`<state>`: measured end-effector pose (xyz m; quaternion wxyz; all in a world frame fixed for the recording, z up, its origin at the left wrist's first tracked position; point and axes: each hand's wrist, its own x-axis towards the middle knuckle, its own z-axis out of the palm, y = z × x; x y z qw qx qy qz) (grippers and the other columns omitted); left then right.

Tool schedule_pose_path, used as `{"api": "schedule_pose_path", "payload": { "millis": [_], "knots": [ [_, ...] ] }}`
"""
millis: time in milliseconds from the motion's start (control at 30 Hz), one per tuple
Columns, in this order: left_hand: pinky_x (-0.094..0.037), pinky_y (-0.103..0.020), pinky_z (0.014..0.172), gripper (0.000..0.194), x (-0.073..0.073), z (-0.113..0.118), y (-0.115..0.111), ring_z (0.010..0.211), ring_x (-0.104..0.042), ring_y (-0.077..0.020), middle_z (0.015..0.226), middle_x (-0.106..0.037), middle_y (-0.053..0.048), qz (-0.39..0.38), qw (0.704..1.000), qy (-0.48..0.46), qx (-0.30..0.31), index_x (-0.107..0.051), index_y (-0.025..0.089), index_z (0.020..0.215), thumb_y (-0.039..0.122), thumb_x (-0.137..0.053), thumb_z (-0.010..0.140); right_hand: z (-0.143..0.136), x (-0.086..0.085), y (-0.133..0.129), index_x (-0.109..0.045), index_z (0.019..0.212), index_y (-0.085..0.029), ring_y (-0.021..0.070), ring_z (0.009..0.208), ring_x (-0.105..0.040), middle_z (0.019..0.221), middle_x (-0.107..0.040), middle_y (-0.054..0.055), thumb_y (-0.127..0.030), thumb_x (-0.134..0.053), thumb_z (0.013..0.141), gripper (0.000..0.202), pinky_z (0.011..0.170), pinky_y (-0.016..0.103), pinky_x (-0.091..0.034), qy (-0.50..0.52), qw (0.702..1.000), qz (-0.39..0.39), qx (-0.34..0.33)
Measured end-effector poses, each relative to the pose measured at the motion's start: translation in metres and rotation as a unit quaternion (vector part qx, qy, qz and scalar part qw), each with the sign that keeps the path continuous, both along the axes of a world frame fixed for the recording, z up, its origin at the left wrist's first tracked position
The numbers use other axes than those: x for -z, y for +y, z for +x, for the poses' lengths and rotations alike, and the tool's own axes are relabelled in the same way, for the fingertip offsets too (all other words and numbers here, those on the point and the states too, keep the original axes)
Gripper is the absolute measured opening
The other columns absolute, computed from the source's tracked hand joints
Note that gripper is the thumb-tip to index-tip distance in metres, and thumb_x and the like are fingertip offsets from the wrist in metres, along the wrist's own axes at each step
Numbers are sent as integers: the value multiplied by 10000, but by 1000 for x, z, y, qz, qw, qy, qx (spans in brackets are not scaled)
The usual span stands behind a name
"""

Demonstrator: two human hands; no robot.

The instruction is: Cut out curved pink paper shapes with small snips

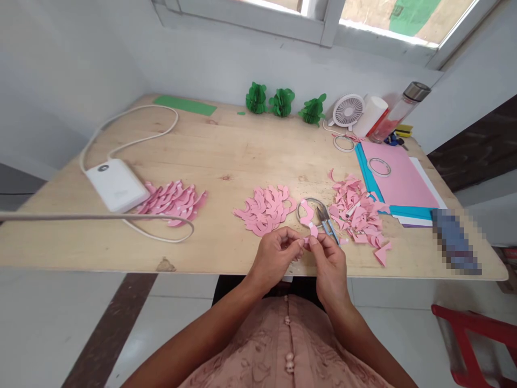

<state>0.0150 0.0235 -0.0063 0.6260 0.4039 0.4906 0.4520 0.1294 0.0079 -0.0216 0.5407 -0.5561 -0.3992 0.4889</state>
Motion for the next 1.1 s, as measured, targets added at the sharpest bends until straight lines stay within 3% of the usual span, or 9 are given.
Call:
{"api": "schedule_pose_path", "payload": {
  "millis": [200,367,633,800,1100],
  "knots": [
    [-479,-236,590,140,-4,-4,-4,568,-577,-112,607,-641,-10,-24,998,-51,14,-626,127,738,265,-618,759,1,-1,3,-595,719,-183,113,640,-486,654,-565,-38,-346,-643,766,176,654,245,-383,70,997,-28,15],
    [-486,-235,598,110,0,-5,-5,586,-584,-112,632,-642,-3,-12,999,-48,2,-625,136,780,238,-637,739,1,1,5,-601,715,-182,108,617,-477,633,-567,-42,-344,-673,734,178,635,242,-374,107,993,-45,32],
    [-500,-236,664,89,4,-4,-5,690,-621,-126,737,-658,-4,119,990,78,3,-619,169,821,156,-619,732,1,-2,2,-649,760,-189,109,693,-519,720,-603,-35,-314,-634,775,126,689,244,-389,69,997,-17,23],
    [-498,-231,631,77,3,-2,-5,649,-607,-120,706,-641,4,137,984,118,6,-612,173,826,163,-592,752,1,-2,1,-632,748,-193,110,711,-516,724,-592,-38,-298,-606,804,122,708,245,-387,36,999,2,20],
    [-503,-225,645,125,-1,-2,-6,660,-603,-111,739,-633,15,209,957,196,-41,-591,190,835,114,-552,744,-1,-5,0,-624,760,-184,123,712,-523,718,-588,-26,-318,-614,793,138,711,259,-404,30,999,-2,18]
  ]
}}
